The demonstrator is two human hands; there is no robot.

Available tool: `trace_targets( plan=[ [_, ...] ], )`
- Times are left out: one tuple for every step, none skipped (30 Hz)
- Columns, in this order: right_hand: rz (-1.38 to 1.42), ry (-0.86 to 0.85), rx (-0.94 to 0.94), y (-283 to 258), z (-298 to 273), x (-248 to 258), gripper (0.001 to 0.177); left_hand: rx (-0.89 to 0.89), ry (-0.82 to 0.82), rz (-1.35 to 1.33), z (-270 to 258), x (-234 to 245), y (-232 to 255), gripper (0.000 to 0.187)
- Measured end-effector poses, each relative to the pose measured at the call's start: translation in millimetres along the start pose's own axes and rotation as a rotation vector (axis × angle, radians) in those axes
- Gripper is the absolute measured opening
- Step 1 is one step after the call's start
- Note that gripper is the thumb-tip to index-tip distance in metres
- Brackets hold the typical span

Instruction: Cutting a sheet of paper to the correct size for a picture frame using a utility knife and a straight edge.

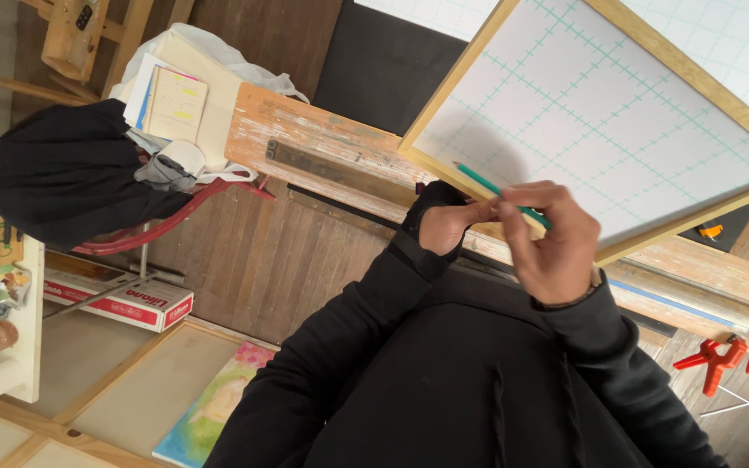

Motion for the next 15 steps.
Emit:
trace_targets(
  plan=[
    [-0.216,-0.007,0.105,-9.8,1.6,-4.7,0.012,-0.048,-0.010,0.079,0.0,1.0,-0.8,0.031],
    [-0.216,-0.005,0.104,-12.3,5.4,-7.0,0.012,-0.046,-0.012,0.079,-0.9,4.3,-5.5,0.031],
    [-0.265,-0.031,0.166,-18.4,9.2,-12.2,0.014,-0.184,-0.051,0.245,-1.4,5.6,-1.4,0.029],
    [-0.314,-0.057,0.229,-24.6,12.6,-17.9,0.017,-0.322,-0.090,0.410,-3.4,5.9,2.3,0.028],
    [-0.314,-0.058,0.232,-25.1,14.8,-19.5,0.017,-0.325,-0.089,0.412,-1.8,6.0,3.1,0.028],
    [-0.321,-0.083,0.241,-25.6,16.7,-22.9,0.018,-0.343,-0.115,0.360,-0.6,4.7,4.6,0.026],
    [-0.328,-0.111,0.248,-26.0,18.1,-26.6,0.018,-0.358,-0.138,0.307,-0.7,3.4,5.6,0.025],
    [-0.327,-0.115,0.249,-27.1,20.2,-29.4,0.018,-0.359,-0.135,0.307,-0.1,7.6,-3.2,0.025],
    [-0.340,-0.118,0.264,-28.7,21.6,-32.2,0.018,-0.321,-0.153,0.244,0.9,10.8,-14.3,0.025],
    [-0.353,-0.122,0.279,-30.2,23.1,-35.0,0.018,-0.284,-0.172,0.182,1.8,13.8,-25.4,0.025],
    [-0.353,-0.124,0.281,-31.9,24.6,-37.4,0.018,-0.285,-0.169,0.182,2.8,19.3,-35.9,0.025],
    [-0.356,-0.125,0.289,-33.9,26.1,-39.6,0.018,-0.295,-0.180,0.308,3.8,23.6,-46.6,0.025],
    [-0.361,-0.124,0.295,-35.9,27.2,-41.4,0.018,-0.302,-0.192,0.433,4.6,27.3,-57.8,0.026],
    [-0.361,-0.126,0.295,-36.9,28.6,-43.4,0.018,-0.302,-0.190,0.432,5.2,26.5,-60.7,0.026],
    [-0.365,-0.138,0.292,-37.3,29.7,-46.0,0.018,-0.280,-0.174,0.376,6.5,27.3,-64.5,0.027]
  ],
)
Point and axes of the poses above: each hand's wrist, its own z-axis towards the middle knuckle, its own x-axis out of the back of the hand, y = z × x, the point moved 6 cm from there along z, towards the middle knuckle, and after that the axes turned 6 degrees about -x, right-handed, at the moved point
